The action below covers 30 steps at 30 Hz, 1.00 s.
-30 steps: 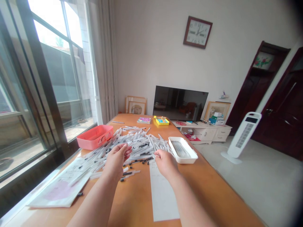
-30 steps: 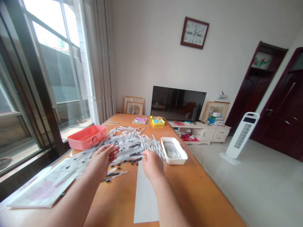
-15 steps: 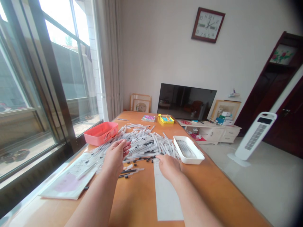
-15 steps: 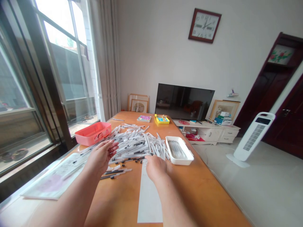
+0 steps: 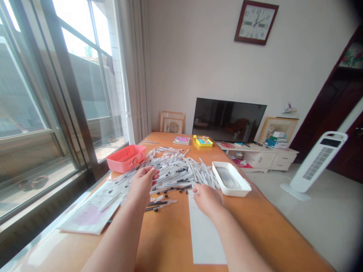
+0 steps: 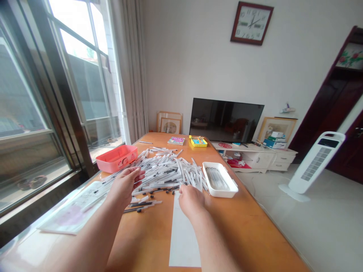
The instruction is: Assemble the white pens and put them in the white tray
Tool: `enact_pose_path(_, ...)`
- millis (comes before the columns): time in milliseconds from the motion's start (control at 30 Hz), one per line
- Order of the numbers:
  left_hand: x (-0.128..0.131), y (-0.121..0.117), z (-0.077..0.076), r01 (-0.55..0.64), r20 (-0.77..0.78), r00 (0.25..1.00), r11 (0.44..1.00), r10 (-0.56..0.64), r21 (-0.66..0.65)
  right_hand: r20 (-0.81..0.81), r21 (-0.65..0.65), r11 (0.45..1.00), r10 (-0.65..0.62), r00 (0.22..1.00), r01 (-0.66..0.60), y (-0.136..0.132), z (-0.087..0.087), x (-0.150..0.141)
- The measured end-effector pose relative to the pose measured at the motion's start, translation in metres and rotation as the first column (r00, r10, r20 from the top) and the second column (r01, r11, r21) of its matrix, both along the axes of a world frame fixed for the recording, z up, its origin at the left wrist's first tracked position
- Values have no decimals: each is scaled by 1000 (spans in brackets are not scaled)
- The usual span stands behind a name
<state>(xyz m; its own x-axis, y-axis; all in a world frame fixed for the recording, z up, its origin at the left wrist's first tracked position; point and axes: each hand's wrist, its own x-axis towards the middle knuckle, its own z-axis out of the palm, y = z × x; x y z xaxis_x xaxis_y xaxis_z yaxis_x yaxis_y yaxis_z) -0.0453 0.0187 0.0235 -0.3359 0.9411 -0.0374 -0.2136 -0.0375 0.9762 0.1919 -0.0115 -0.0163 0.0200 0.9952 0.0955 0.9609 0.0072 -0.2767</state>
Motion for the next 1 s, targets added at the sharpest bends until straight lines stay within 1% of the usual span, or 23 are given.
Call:
enact_pose_path(200, -1, 5, -8, -2, -259, 966, 1000, 5, 12, -33, 10, 1000, 3, 999, -2, 0, -3, 4)
enact_pose_path(333, -4, 9, -13, -28, -423, 905, 999, 45, 46, -46, -4, 1000, -9, 999, 9, -1, -1, 5)
enact_pose_path(400, -5, 10, -15, -22, -495, 868, 999, 44, 50, -70, 6, 1000, -13, 997, 14, -3, 0, 4)
enact_pose_path(467, -5, 11, -18, 10, -549, 836, 999, 12, 37, -108, 20, 1000, -12, 994, 14, -5, 2, 2)
enact_pose_path(600, -6, 12, -26, 99, -598, 799, 995, -63, 28, -177, 30, 999, 27, 984, -22, -9, 2, -3)
enact_pose_path(733, -7, 13, -32, 177, -701, 703, 984, -117, 14, -215, 43, 995, 94, 972, -86, -15, 2, -12)
enact_pose_path(800, -9, 12, -30, 192, -725, 677, 981, -124, 12, -233, 70, 987, 155, 960, -142, -20, 3, -19)
enact_pose_path(833, -10, 11, -29, 188, -723, 680, 982, -121, 13, -237, 88, 980, 194, 952, -178, -22, 3, -23)
enact_pose_path(900, -11, 8, -24, 166, -697, 710, 986, -100, 27, -227, 120, 961, 273, 935, -251, -27, 4, -32)
enact_pose_path(1000, -12, 3, -14, 114, -632, 773, 992, -59, 46, -173, 116, 949, 309, 935, -292, -31, 4, -44)
